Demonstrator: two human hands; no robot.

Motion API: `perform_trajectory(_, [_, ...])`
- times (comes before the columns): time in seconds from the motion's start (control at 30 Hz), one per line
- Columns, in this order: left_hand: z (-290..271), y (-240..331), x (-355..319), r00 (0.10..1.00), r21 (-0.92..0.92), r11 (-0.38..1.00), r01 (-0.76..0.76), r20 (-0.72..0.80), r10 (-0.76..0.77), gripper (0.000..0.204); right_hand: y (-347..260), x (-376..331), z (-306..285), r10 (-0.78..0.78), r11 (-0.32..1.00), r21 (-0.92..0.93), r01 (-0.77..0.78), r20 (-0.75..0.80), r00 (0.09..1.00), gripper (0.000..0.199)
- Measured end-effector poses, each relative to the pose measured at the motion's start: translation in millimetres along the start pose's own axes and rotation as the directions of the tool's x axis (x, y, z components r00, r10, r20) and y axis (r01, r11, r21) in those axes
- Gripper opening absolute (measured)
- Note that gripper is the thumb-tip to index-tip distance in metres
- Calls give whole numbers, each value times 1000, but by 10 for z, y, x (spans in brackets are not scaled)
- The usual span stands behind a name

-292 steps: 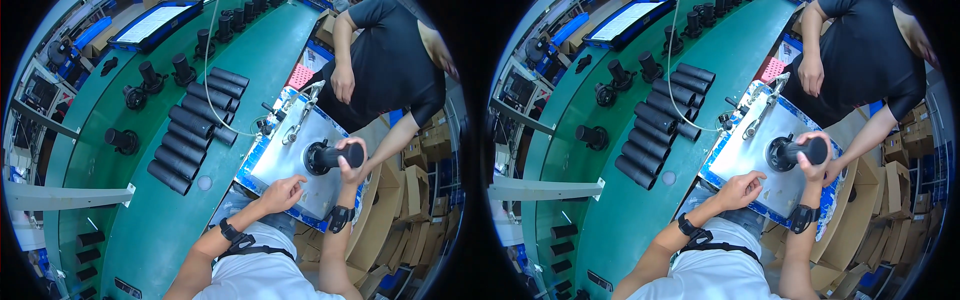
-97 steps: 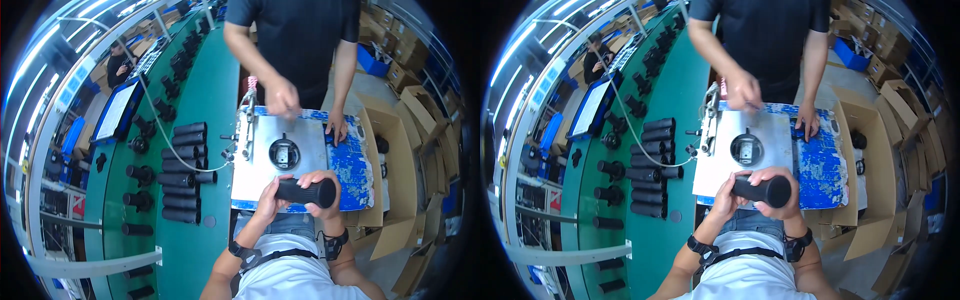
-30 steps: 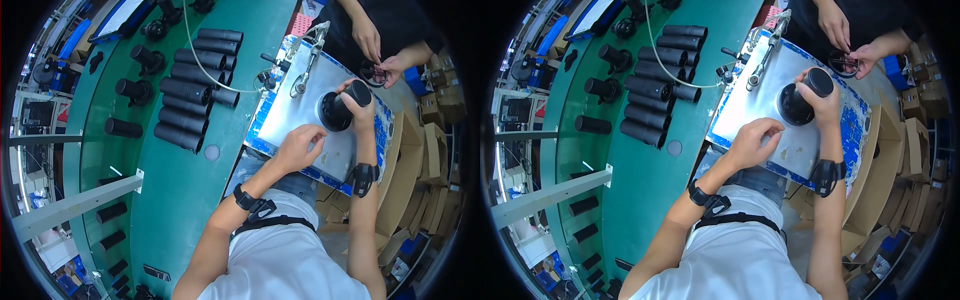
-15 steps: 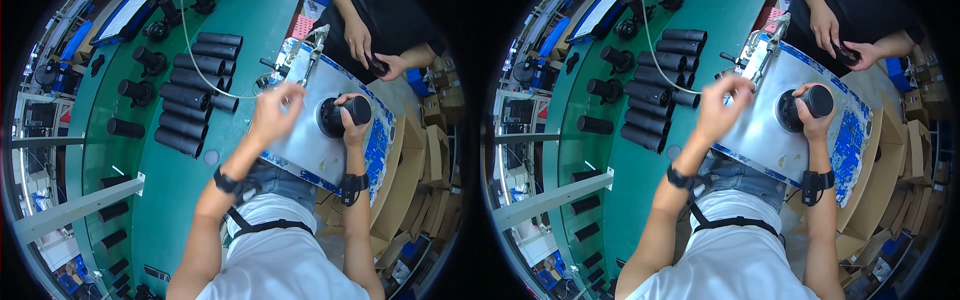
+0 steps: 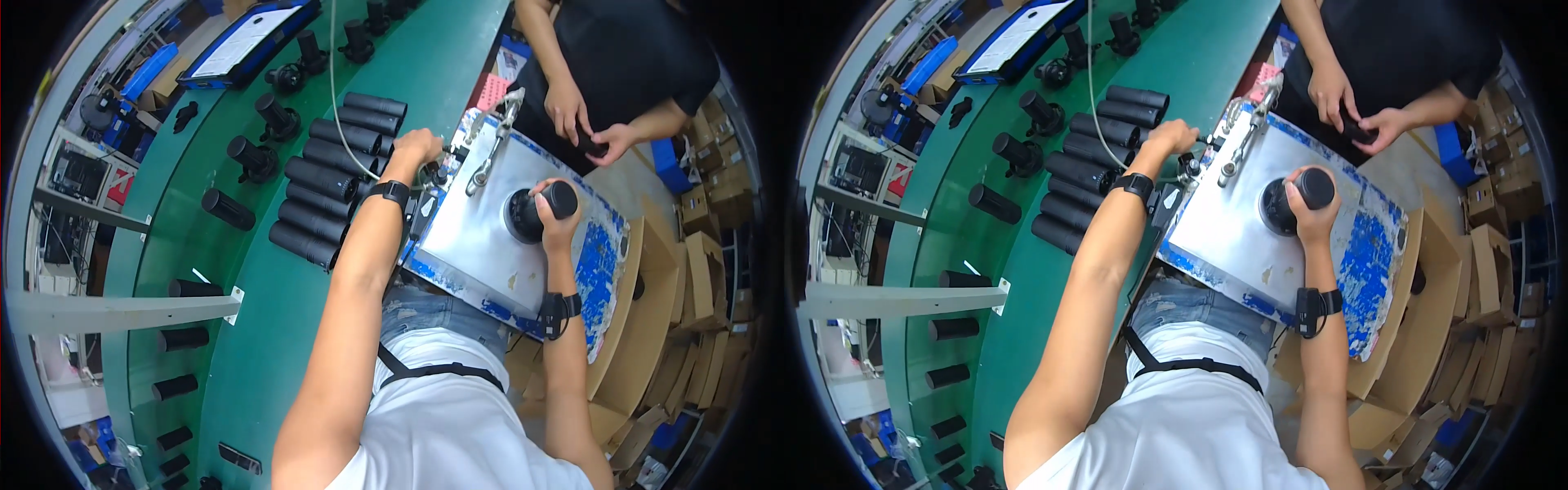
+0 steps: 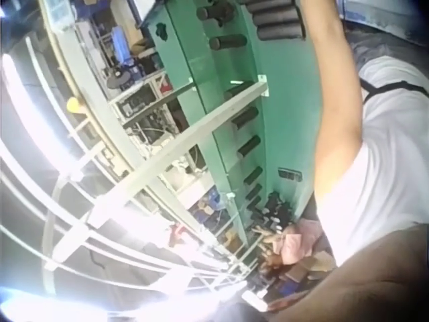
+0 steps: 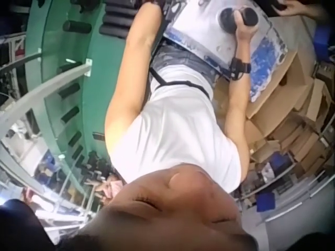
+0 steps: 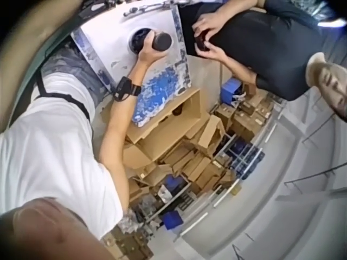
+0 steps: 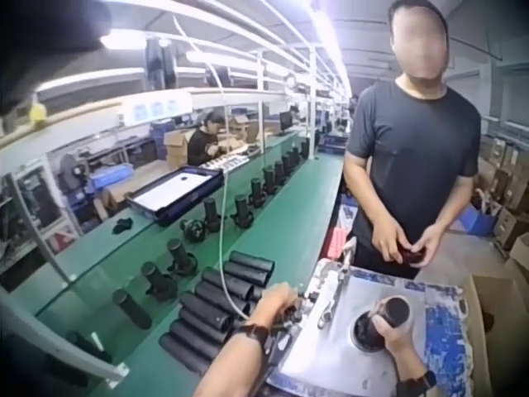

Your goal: The person picks up a black cylinder from the table, places it into a metal fixture, and presses it down before removing it. They then pick up a black ring, place it into the fixture, and press it down before setting it back on the table.

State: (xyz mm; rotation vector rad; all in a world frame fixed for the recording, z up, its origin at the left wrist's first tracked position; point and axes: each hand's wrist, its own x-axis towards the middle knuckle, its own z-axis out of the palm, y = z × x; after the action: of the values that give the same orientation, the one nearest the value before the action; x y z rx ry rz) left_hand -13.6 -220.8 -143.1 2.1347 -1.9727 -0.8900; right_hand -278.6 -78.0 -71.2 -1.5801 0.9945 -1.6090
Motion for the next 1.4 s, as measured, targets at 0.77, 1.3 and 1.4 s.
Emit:
perform_trajectory(0.77, [-653, -2000, -3253, 226, -578, 787, -215, -813, -536, 63, -712, -846, 286, 363, 927, -253, -277, 423, 830, 42])
perform_trajectory(1.3, [-1632, -1798, -2090, 699, -235, 956, 178, -654, -291, 62, -123, -1171, -87, 364, 911, -262, -320, 143, 920, 14])
perform_trajectory(1.4, [-1676, -1944, -1512, 780, -389, 869, 305, -422, -463, 59, -114, -1174, -34, 341, 912, -298, -283, 165, 925, 12])
